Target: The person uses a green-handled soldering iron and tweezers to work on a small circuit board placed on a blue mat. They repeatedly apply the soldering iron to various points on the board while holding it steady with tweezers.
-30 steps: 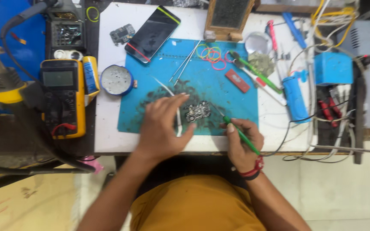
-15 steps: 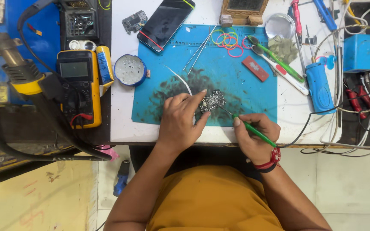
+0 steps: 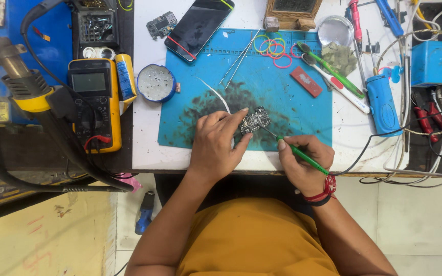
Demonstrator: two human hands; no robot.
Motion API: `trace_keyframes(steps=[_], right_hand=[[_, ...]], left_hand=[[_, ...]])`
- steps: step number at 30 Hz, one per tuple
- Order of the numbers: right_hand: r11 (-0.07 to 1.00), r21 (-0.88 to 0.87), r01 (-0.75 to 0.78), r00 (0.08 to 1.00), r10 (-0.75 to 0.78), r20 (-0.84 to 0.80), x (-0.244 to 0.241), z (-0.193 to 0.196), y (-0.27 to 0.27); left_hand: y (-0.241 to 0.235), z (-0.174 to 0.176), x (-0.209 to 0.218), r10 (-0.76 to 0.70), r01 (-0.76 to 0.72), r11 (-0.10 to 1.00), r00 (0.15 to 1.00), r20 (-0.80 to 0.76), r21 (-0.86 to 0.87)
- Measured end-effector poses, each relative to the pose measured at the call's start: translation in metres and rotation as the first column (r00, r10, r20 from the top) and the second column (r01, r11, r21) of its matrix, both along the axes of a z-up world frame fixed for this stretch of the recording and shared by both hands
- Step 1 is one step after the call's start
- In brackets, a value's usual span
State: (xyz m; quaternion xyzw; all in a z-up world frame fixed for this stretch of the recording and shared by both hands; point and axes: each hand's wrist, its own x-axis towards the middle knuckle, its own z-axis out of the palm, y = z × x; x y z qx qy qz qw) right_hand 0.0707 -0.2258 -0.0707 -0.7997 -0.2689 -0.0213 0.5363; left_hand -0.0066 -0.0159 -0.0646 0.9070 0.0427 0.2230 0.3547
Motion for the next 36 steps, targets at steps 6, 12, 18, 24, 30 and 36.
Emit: trace_keyframes(steps=[6,12,18,24,30,36], right_hand=[[1.000,-0.001,-0.020,0.999,0.020,0.039,0.001,-0.004,0.001],[1.000,0.004,0.015,1.000,-0.015,-0.026,0.000,-0.006,0.001],[0.999,-0.024,0.041,0.999,-0.042,-0.021,-0.003,-0.007,0.000],[0.999,0.045,0.012,0.993,-0.006,-0.116,-0.003,-0.010,-0.002],[1.000,0.006,0.004,1.000,-0.004,0.023,0.000,-0.014,0.000],[0.995,-0.046,0.089,0.996,-0.089,-0.005,-0.002,-0.012,0.002]], left_hand=[[-0.025,0.052,-0.007,-0.062,0.091,0.983,0.982,0.177,-0.160],[-0.064,0.111,-0.051,-0.346,0.440,0.365,0.882,0.319,-0.821],[-0.056,0.122,-0.056,-0.249,0.424,0.353,0.902,0.353,-0.834],[-0.060,0.126,-0.056,-0.131,0.421,0.384,0.906,0.403,-0.822],[-0.069,0.123,-0.041,-0.019,0.470,0.362,0.867,0.498,-0.805],[-0.067,0.116,-0.013,0.092,0.513,0.430,0.794,0.602,-0.743]])
